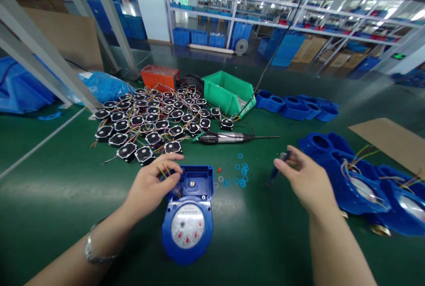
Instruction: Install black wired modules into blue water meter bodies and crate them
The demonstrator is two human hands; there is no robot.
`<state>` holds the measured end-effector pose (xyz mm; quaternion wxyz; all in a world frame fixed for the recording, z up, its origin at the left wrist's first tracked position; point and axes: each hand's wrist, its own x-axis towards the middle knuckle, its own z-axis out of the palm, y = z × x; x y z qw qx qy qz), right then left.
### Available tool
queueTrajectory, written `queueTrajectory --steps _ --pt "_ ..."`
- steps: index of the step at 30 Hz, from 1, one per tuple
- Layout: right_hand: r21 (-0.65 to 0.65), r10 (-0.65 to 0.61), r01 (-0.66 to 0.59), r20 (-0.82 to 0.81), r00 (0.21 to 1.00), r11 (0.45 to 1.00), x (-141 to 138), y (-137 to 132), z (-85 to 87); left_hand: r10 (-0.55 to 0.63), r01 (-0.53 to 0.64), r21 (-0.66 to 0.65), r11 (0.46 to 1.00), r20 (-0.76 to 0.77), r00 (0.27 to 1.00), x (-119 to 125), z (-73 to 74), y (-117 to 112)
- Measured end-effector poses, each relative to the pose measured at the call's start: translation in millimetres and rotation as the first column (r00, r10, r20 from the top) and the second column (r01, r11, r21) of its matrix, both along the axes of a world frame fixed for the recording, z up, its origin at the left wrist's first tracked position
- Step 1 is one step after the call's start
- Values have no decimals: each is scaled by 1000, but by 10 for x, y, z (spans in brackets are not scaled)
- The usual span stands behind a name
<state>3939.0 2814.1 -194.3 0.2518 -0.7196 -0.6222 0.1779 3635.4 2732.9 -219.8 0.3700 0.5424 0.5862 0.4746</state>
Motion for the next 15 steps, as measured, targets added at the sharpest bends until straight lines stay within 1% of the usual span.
queueTrajectory --steps 1,2,3,4,5,7,9,10,13,15 --pt "115 75 -46 -255 964 992 -104 -107 126 17 -18 13 1000 71 997 -9 -45 -13" --pt "236 201 -100 -453 868 967 -232 -215 244 33 -37 26 999 129 991 -11 -95 -26" --pt "319 319 -160 -550 772 934 -376 -316 346 48 -55 38 998 176 983 -7 -148 -39" --pt "378 422 -224 -601 679 899 -529 -402 423 61 -72 46 996 213 975 2 -201 -53" --pt "404 499 -300 -618 608 864 -680 -468 469 66 -81 54 995 237 969 14 -250 -68" --pt "407 590 -434 -632 502 804 -947 -537 470 53 -76 83 994 252 966 43 -332 -96" --pt "365 615 -527 -650 447 768 -1138 -528 377 20 -53 132 990 244 969 67 -385 -120" --pt "337 613 -557 -659 436 759 -1204 -505 313 4 -42 156 987 236 972 75 -403 -129" --pt "263 587 -598 -676 445 757 -1310 -415 135 -23 -18 193 981 208 978 84 -435 -143" --pt "233 574 -609 -682 454 758 -1335 -373 62 -33 -6 203 979 186 982 81 -445 -146"
